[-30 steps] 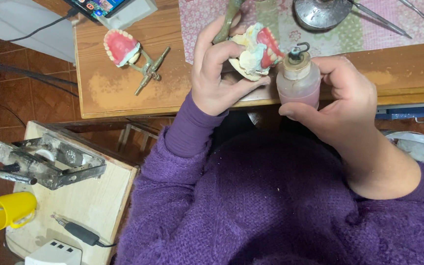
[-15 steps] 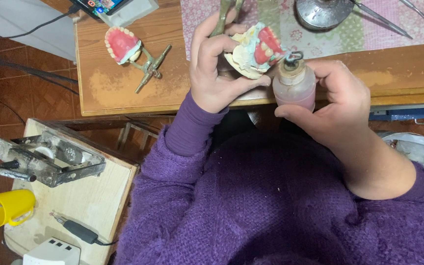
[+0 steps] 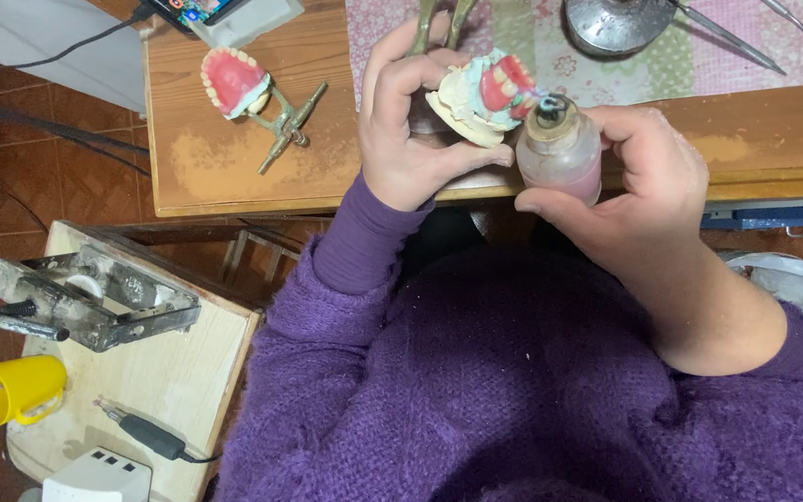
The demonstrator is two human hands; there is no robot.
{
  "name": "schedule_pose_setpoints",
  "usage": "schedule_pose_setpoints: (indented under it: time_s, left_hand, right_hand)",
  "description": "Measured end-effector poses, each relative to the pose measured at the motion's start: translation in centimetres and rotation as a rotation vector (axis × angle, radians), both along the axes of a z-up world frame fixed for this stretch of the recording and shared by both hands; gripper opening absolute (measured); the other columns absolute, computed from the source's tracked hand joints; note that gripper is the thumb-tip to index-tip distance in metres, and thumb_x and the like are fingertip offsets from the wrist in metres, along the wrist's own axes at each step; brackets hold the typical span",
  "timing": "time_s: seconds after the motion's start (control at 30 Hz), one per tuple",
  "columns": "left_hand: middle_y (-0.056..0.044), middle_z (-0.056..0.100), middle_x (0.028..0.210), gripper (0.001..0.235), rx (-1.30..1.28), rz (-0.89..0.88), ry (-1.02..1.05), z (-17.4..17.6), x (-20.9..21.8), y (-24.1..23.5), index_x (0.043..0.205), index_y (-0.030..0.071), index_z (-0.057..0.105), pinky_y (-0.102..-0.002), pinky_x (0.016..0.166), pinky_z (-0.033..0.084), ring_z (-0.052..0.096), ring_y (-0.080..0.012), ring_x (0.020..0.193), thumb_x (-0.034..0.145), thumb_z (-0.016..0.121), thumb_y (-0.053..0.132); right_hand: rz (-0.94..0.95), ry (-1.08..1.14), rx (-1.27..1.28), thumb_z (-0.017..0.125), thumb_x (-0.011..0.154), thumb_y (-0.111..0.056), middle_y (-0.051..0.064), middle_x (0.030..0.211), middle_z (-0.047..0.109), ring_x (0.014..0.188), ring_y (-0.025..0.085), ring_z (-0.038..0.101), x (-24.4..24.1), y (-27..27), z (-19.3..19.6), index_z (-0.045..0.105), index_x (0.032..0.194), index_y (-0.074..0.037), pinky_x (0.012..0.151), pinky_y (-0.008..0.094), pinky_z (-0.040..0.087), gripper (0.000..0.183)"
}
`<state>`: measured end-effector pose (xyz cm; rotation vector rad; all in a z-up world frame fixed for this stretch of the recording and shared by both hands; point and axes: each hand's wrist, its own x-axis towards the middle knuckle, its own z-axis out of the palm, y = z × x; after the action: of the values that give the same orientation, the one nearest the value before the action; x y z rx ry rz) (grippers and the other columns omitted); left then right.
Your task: The recorder is shaping pink wax or resin on a dental cast model using a metal carving tool and a spirit lamp.
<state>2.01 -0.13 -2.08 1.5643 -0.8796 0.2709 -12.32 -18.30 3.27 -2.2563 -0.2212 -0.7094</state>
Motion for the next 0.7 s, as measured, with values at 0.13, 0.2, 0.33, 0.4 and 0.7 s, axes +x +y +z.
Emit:
schedule_pose_setpoints:
  time_s: [0.13, 0.2, 0.33, 0.4, 0.7]
  left_hand:
    - [-0.007, 0.044, 0.144, 0.092, 0.011, 0.014, -0.015, 0.3, 0.1, 0.0, 0.118, 0.011, 0.049, -0.044, 0.122, 0.055, 0.060, -0.0301, 0.136, 0.054, 0.112, 0.029]
    - [-0.007, 0.046, 0.142, 0.092, 0.011, 0.026, -0.008, 0.3, 0.1, 0.0, 0.122, 0.012, 0.051, -0.044, 0.121, 0.054, 0.057, -0.0310, 0.139, 0.055, 0.110, 0.033]
    - [-0.010, 0.041, 0.150, 0.093, 0.048, 0.041, 0.043, -0.1, 0.1, 0.4, 0.126, 0.010, 0.054, -0.045, 0.126, 0.050, 0.056, -0.0331, 0.144, 0.056, 0.113, 0.024]
    - [-0.009, 0.042, 0.151, 0.093, 0.033, 0.029, 0.081, 0.0, 0.2, 0.3, 0.123, 0.011, 0.053, -0.043, 0.124, 0.050, 0.055, -0.0299, 0.144, 0.053, 0.112, 0.026]
    - [-0.004, 0.048, 0.151, 0.089, -0.228, -0.245, 0.351, -1.5, 0.7, 0.4, 0.128, 0.011, 0.046, -0.039, 0.114, 0.059, 0.064, -0.0228, 0.127, 0.060, 0.103, -0.001]
  right_hand:
    - [-0.021, 0.002, -0.043, 0.101, 0.083, -0.016, 0.026, 0.106, 0.067, 0.088, 0.033, 0.064, 0.1, -0.3, 0.0, 0.062, 0.117, 0.018, 0.081, 0.041, 0.053, 0.062]
    - [0.103, 0.014, 0.170, 0.088, 0.089, -0.005, 0.030, 0.114, 0.066, 0.094, 0.030, 0.067, 0.1, -0.2, 0.6, 0.049, 0.123, 0.018, 0.084, 0.037, 0.056, 0.057]
    - [0.100, 0.064, 0.307, 0.086, 0.087, 0.007, 0.027, 0.118, 0.062, 0.099, 0.027, 0.063, -0.5, -1.4, -1.0, 0.044, 0.130, 0.013, 0.090, 0.035, 0.054, 0.061]
    - [0.077, 0.047, 0.254, 0.089, 0.086, 0.006, 0.028, 0.119, 0.062, 0.101, 0.029, 0.064, -0.5, -1.6, -1.1, 0.045, 0.129, 0.015, 0.091, 0.036, 0.055, 0.062]
    - [0.072, -0.002, 0.205, 0.093, 0.085, -0.004, 0.028, 0.119, 0.062, 0.101, 0.031, 0.065, 0.0, -0.8, -0.9, 0.049, 0.128, 0.017, 0.094, 0.039, 0.055, 0.064]
